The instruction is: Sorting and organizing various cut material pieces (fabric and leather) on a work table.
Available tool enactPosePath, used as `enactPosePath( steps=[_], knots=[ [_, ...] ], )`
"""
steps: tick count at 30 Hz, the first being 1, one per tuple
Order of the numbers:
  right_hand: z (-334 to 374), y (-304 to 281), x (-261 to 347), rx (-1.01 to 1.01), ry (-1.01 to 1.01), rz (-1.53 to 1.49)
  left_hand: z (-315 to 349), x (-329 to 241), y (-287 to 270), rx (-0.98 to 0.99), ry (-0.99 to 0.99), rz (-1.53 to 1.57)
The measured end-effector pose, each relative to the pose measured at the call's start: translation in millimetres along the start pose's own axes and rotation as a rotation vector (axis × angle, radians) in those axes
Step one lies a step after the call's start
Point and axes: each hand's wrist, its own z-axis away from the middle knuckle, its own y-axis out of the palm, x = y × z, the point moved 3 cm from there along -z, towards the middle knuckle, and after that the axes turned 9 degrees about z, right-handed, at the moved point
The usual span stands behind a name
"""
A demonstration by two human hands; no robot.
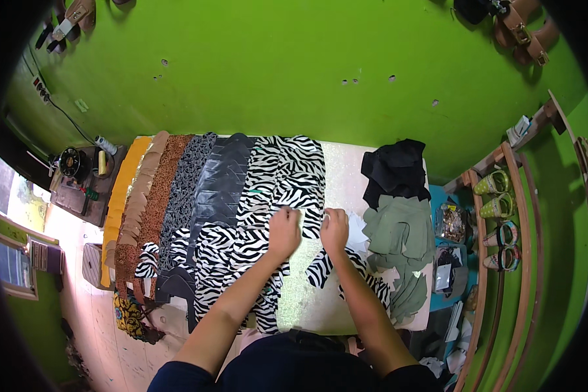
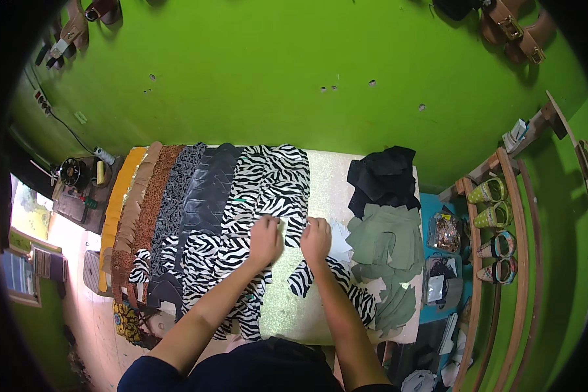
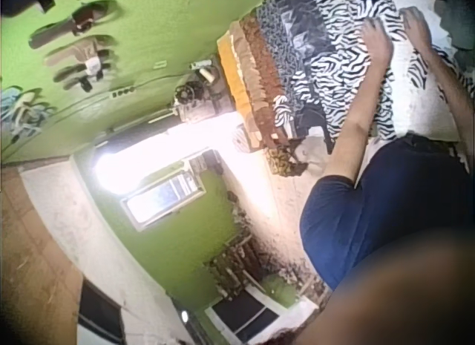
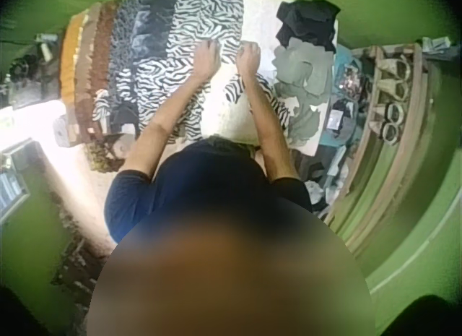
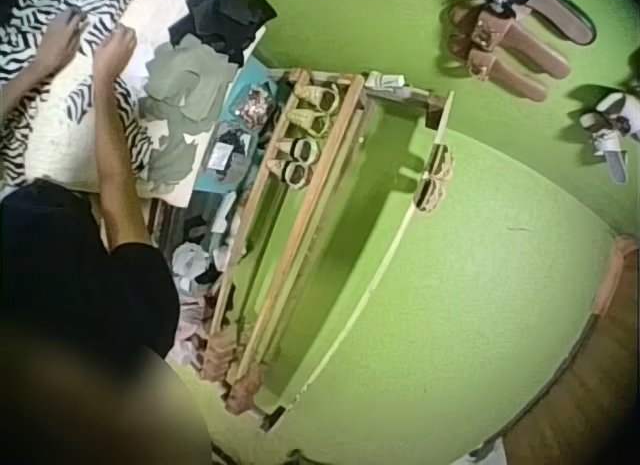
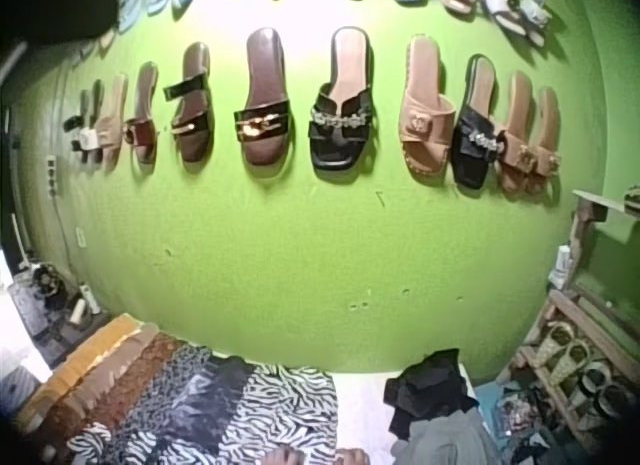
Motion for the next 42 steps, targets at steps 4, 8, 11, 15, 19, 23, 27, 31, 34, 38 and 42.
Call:
enactPosePath(
  steps=[4, 8, 11, 15, 19, 23, 27, 31, 34, 38, 42],
  knots=[
    [32.5, -34.7, -10.6, -0.110, -0.096, 0.040, 34.3, -31.9, 24.8, 0.177, 0.124, 0.126],
    [56.1, -58.4, -24.1, -0.075, -0.127, 0.055, 53.6, -50.6, 38.6, 0.340, 0.060, 0.074],
    [76.6, -69.0, -38.3, 0.042, -0.058, 0.091, 56.5, -57.8, 41.3, 0.389, 0.025, 0.057],
    [94.8, -78.0, -36.0, 0.124, -0.201, 0.200, 59.8, -68.6, 36.1, 0.345, 0.040, 0.025],
    [101.8, -75.0, -48.4, 0.190, -0.177, 0.189, 68.0, -71.8, 44.8, 0.399, 0.045, -0.004],
    [102.9, -74.8, -56.6, 0.165, -0.231, 0.169, 68.3, -80.1, 39.9, 0.400, -0.044, -0.002],
    [105.9, -77.1, -57.6, 0.231, -0.249, 0.160, 78.2, -85.7, 36.6, 0.351, -0.134, 0.090],
    [103.7, -89.3, -62.8, 0.263, -0.120, -0.012, 92.2, -96.7, 29.6, 0.328, -0.143, 0.186],
    [104.7, -101.8, -69.9, 0.360, -0.086, -0.133, 101.5, -105.0, 17.4, 0.196, -0.153, 0.326],
    [113.4, -120.8, -67.3, 0.497, 0.032, -0.285, 121.6, -99.4, 1.2, 0.061, -0.275, 0.507],
    [133.6, -120.7, -78.4, 0.437, 0.156, -0.671, 145.0, -108.0, -6.8, 0.049, -0.537, 0.632]
  ],
)
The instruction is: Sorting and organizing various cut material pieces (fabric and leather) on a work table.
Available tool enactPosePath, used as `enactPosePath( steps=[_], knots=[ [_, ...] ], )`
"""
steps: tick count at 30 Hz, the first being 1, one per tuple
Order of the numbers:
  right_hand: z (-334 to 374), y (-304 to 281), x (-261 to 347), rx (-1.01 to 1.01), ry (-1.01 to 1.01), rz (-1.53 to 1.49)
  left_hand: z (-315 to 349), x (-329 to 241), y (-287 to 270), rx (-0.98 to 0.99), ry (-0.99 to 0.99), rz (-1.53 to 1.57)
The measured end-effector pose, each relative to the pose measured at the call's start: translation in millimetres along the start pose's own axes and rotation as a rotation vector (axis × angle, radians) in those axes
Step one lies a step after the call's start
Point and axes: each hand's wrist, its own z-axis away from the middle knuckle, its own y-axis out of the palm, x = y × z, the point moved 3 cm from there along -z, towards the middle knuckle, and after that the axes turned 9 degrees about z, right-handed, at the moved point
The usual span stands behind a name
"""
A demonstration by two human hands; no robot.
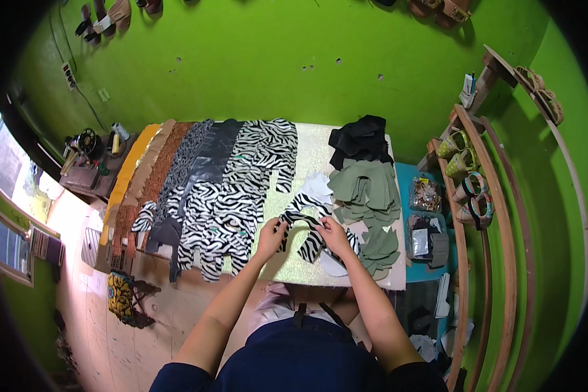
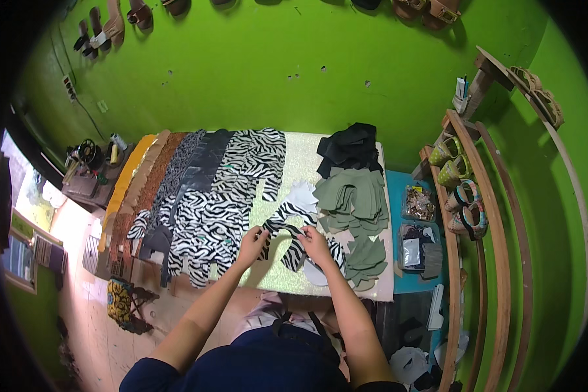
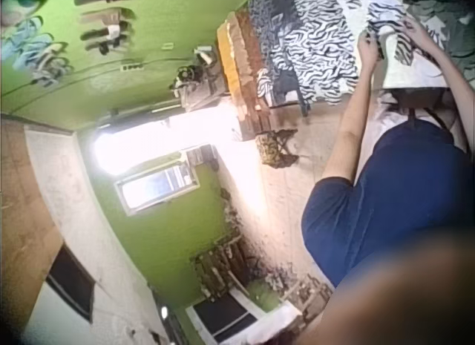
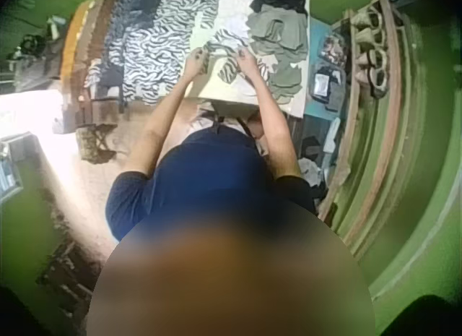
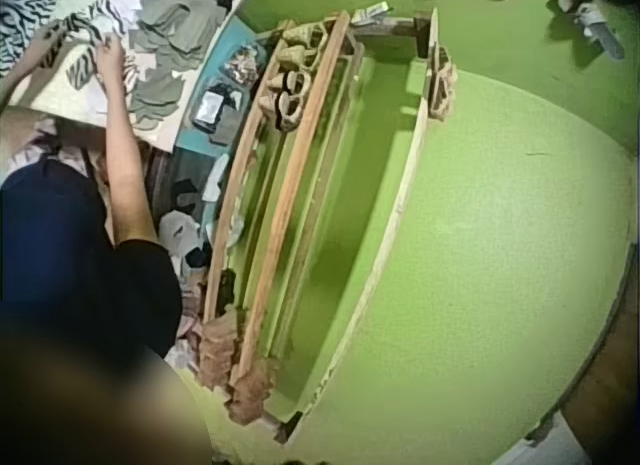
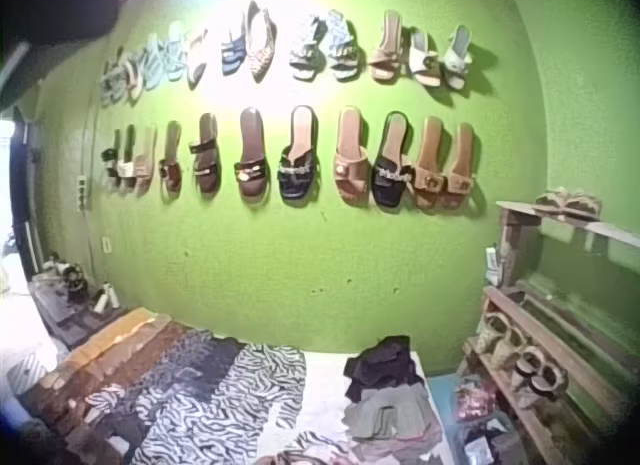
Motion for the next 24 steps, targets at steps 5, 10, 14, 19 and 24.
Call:
enactPosePath(
  steps=[5, 10, 14, 19, 24],
  knots=[
    [25.0, 14.0, 9.3, 0.117, 0.107, -0.133, 35.5, 23.1, -11.1, -0.101, 0.024, -0.118],
    [34.5, 22.9, -8.4, 0.023, 0.115, -0.070, 54.5, 36.7, -4.3, -0.186, 0.085, -0.221],
    [45.9, 22.7, -9.0, 0.048, -0.028, -0.012, 54.2, 31.8, -3.1, -0.191, 0.067, -0.286],
    [53.8, -2.4, 3.4, -0.090, -0.250, 0.265, 52.3, 38.6, -7.3, -0.246, 0.136, -0.364],
    [71.5, -34.6, -7.6, -0.236, -0.255, 0.522, 60.3, 23.7, 13.4, -0.282, 0.339, -0.557]
  ],
)
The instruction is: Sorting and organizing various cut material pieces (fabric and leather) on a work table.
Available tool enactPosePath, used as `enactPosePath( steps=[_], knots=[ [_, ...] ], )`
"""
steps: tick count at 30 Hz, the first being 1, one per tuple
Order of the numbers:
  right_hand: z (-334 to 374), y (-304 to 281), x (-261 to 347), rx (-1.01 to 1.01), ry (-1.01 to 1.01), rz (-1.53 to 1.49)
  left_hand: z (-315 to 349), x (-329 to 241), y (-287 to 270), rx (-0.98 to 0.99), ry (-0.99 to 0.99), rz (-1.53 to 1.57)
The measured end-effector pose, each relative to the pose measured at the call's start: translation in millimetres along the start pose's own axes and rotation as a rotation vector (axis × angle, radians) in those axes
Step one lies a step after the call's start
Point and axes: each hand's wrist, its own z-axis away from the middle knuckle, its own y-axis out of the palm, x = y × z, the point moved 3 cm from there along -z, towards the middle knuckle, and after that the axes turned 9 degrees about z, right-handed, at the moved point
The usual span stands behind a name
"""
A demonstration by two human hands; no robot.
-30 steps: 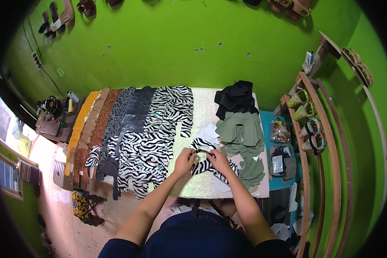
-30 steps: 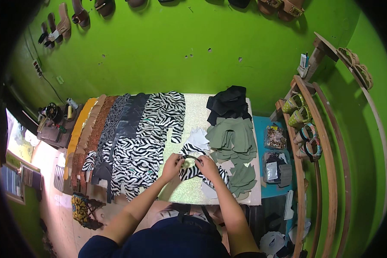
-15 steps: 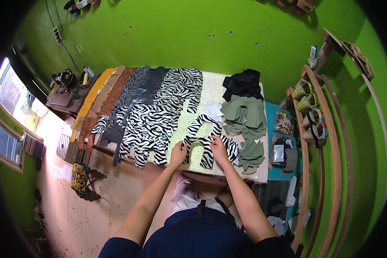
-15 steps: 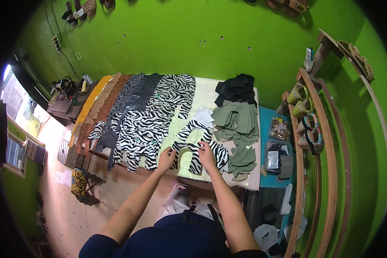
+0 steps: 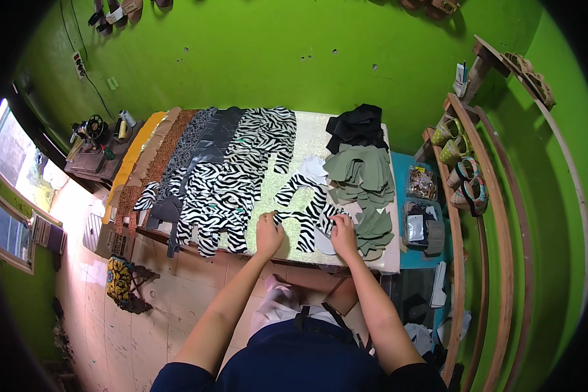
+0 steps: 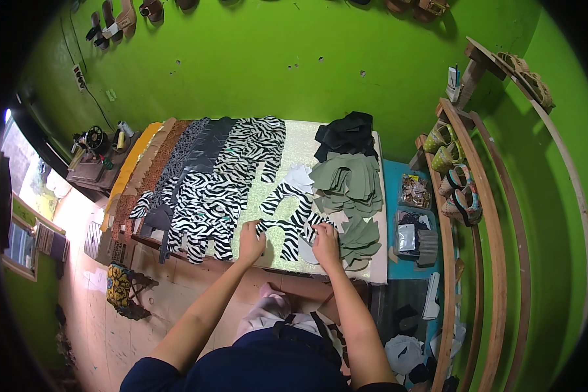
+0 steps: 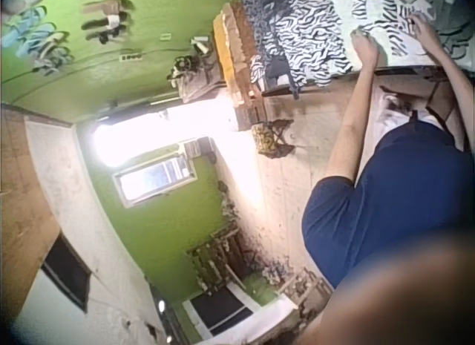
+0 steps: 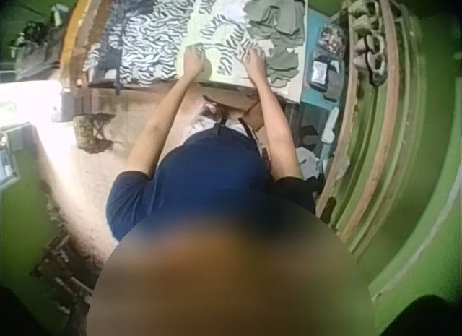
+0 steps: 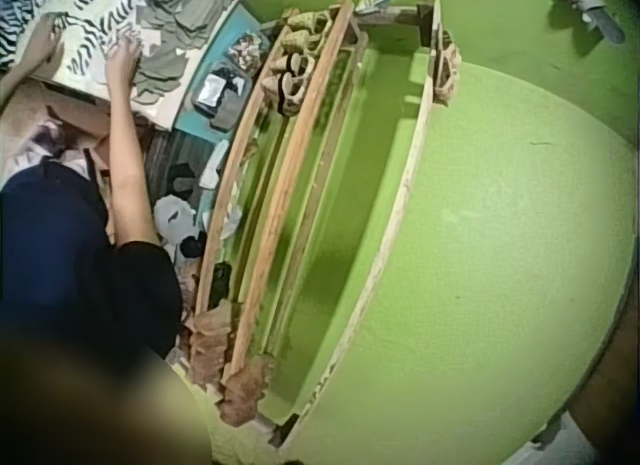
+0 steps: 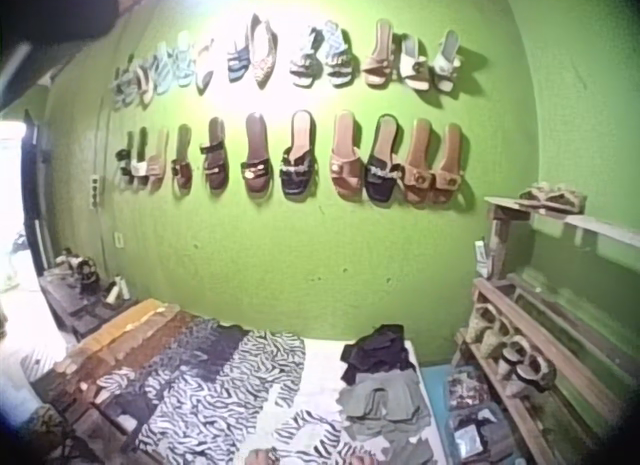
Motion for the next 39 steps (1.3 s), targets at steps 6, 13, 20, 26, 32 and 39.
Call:
enactPosePath(
  steps=[6, 13, 20, 26, 32, 39],
  knots=[
    [15.1, -14.7, -10.1, 0.078, 0.020, 0.173, 14.9, -34.7, 25.7, 0.302, 0.158, 0.124],
    [29.4, -11.9, 21.8, 0.208, -0.116, 0.413, 35.0, -49.9, 50.4, 0.440, 0.381, 0.013],
    [37.4, -4.4, 17.7, 0.297, -0.083, 0.376, 46.0, -40.8, 53.3, 0.496, 0.326, -0.019],
    [33.9, -5.3, 0.9, 0.397, 0.239, -0.047, 48.4, -37.3, 54.9, 0.520, 0.245, 0.064],
    [33.5, -23.0, 29.0, 0.123, -0.173, 0.226, 38.3, -41.7, 52.3, 0.706, -0.557, 0.932],
    [36.1, -13.2, 49.8, 0.137, -0.305, 0.167, 39.2, -10.0, 39.4, 0.544, -0.761, 1.104]
  ],
)
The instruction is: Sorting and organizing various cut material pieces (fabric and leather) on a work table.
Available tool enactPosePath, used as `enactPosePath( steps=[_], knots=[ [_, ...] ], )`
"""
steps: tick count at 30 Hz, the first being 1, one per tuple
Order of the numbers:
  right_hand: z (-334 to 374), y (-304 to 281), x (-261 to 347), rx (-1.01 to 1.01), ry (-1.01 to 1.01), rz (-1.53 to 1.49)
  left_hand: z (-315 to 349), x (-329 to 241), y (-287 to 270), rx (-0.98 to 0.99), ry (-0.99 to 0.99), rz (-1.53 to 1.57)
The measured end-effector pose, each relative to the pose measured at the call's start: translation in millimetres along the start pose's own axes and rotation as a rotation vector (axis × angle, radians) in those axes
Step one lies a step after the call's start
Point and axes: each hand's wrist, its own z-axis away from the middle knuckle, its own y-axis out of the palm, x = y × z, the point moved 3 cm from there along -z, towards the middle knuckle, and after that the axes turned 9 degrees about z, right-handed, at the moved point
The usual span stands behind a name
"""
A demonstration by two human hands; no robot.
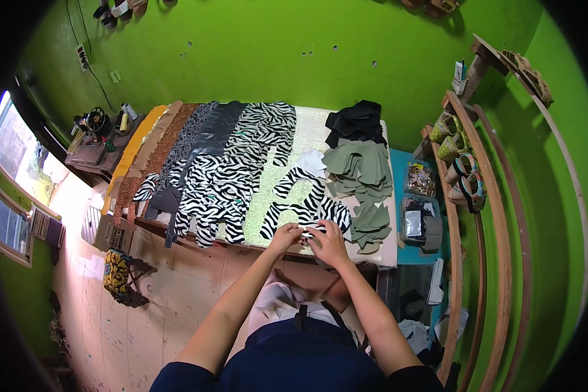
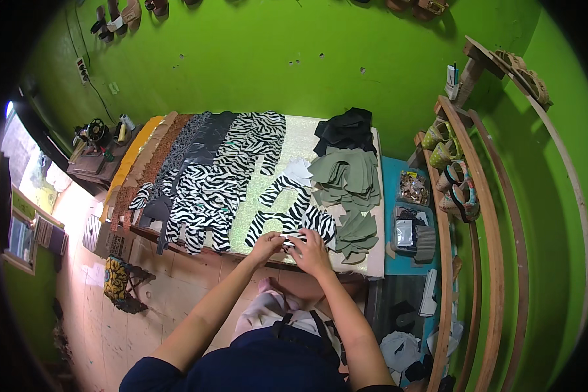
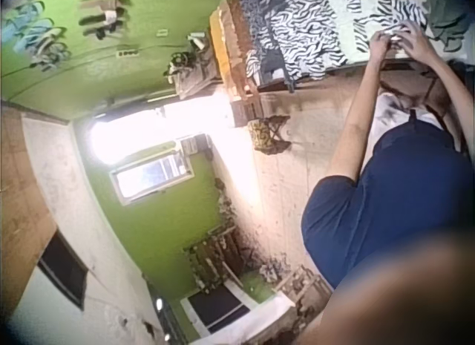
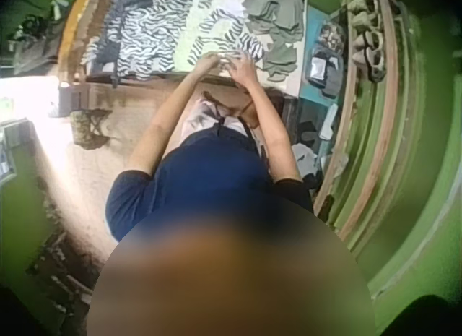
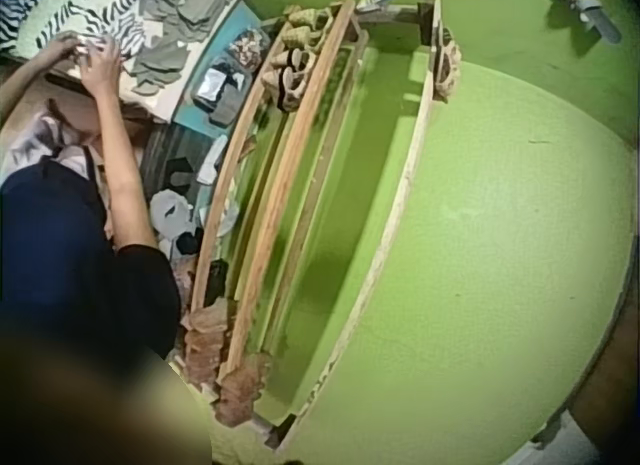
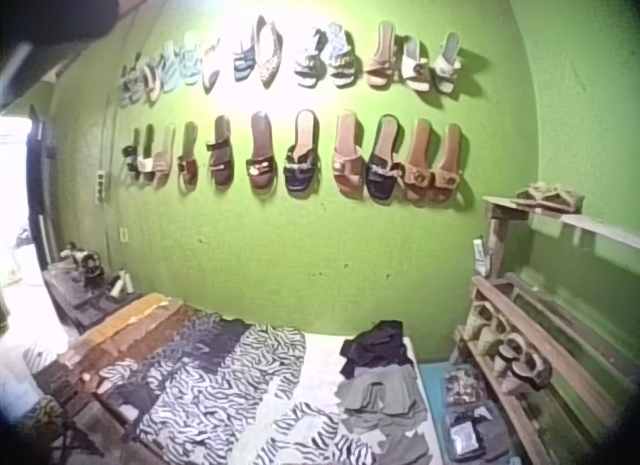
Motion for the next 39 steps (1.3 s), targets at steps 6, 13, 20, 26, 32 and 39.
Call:
enactPosePath(
  steps=[6, 13, 20, 26, 32, 39],
  knots=[
    [-3.4, 35.6, -17.7, 0.044, 0.370, -0.449, -3.3, -5.1, -30.2, -0.053, 0.075, 0.018],
    [-20.8, 69.6, -16.8, 0.179, 0.572, -0.530, -4.9, -34.8, -55.0, -0.129, 0.181, -0.568],
    [-51.1, 75.5, -16.9, 0.099, 0.622, -0.495, -16.6, -74.3, -60.7, -0.151, 0.313, -0.855],
    [-66.5, 80.3, -14.2, 0.172, 0.701, -0.350, -36.9, -82.6, -63.7, -0.111, 0.343, -0.980],
    [-65.1, 85.9, -15.1, 0.163, 0.663, -0.192, -54.0, -67.9, -69.5, -0.045, 0.338, -1.139],
    [-66.8, 84.3, -14.4, 0.231, 0.631, -0.101, -57.1, -66.9, -64.9, -0.002, 0.375, -1.238]
  ],
)
